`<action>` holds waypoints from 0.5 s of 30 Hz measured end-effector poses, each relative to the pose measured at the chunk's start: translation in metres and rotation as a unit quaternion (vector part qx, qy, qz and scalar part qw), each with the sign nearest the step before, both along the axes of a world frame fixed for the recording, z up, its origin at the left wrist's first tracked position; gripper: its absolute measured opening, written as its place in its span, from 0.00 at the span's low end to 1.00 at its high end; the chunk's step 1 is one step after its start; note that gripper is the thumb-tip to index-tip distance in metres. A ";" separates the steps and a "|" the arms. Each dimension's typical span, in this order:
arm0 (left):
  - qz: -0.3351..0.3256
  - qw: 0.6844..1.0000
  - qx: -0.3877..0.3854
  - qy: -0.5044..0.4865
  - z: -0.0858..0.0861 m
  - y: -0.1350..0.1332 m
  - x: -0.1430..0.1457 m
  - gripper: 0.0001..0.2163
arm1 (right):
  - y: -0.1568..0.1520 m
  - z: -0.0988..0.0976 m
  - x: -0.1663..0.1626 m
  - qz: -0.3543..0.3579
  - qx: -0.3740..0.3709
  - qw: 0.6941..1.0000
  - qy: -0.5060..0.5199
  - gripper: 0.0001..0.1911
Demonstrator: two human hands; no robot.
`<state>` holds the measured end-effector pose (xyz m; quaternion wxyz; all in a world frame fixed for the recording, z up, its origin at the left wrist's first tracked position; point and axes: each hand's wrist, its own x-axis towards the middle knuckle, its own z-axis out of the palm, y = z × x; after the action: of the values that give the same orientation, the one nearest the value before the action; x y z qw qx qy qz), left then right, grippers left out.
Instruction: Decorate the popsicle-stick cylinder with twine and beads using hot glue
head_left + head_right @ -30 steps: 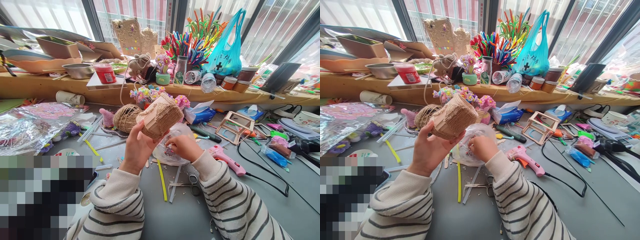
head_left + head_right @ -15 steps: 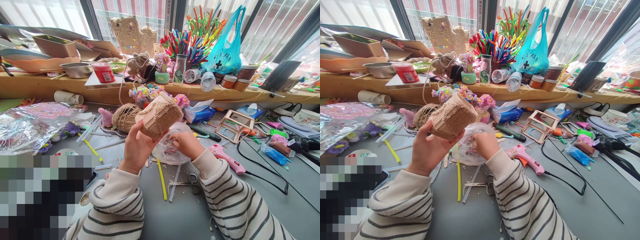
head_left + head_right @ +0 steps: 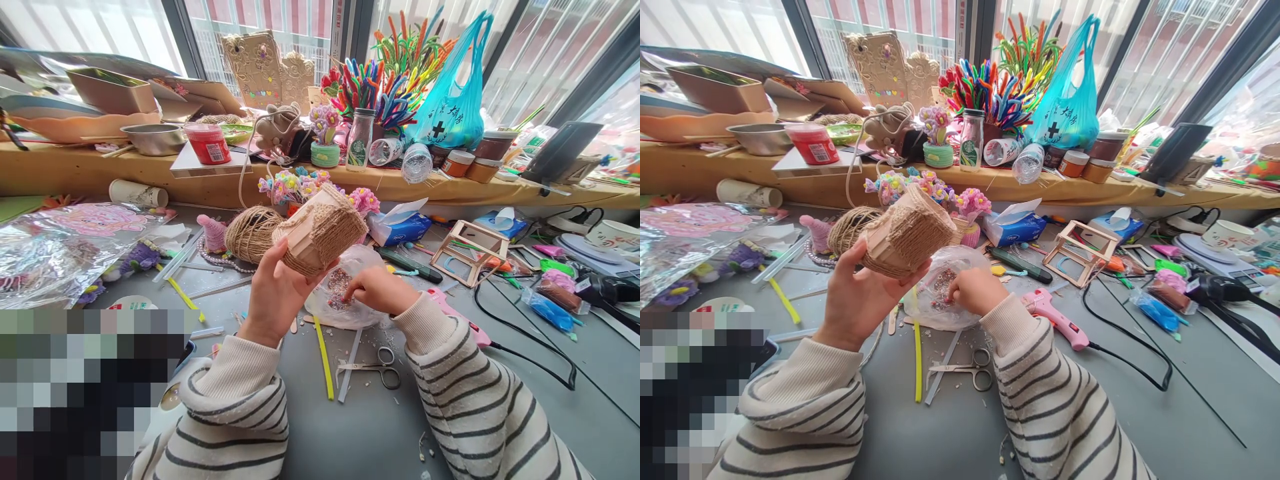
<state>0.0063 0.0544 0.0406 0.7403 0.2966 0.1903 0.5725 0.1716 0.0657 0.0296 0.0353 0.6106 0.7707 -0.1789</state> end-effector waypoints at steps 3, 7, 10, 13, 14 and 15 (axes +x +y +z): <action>0.001 1.000 -0.001 0.007 0.000 0.000 0.000 0.19 | -0.001 0.000 0.000 -0.028 0.025 0.999 -0.014 0.15; 0.004 1.000 -0.003 0.010 -0.001 0.001 0.000 0.19 | -0.001 0.001 0.000 -0.018 0.019 1.000 -0.013 0.14; 0.003 1.000 -0.003 0.008 -0.001 0.000 0.000 0.19 | -0.001 0.000 -0.002 -0.002 0.002 1.000 -0.007 0.14; 0.002 1.000 -0.002 0.004 0.000 -0.001 0.000 0.18 | -0.002 0.000 -0.003 -0.021 0.012 1.000 -0.015 0.15; 0.003 1.000 -0.002 0.003 0.000 -0.001 0.000 0.18 | -0.002 0.000 -0.003 -0.025 0.015 0.999 -0.018 0.15; 0.003 1.000 -0.003 0.002 0.000 -0.001 0.000 0.17 | -0.002 0.001 -0.003 -0.024 0.013 0.999 -0.019 0.15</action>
<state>0.0065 0.0535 0.0406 0.7392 0.2952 0.1941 0.5734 0.1687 0.0634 0.0302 0.0373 0.6327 0.7572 -0.1581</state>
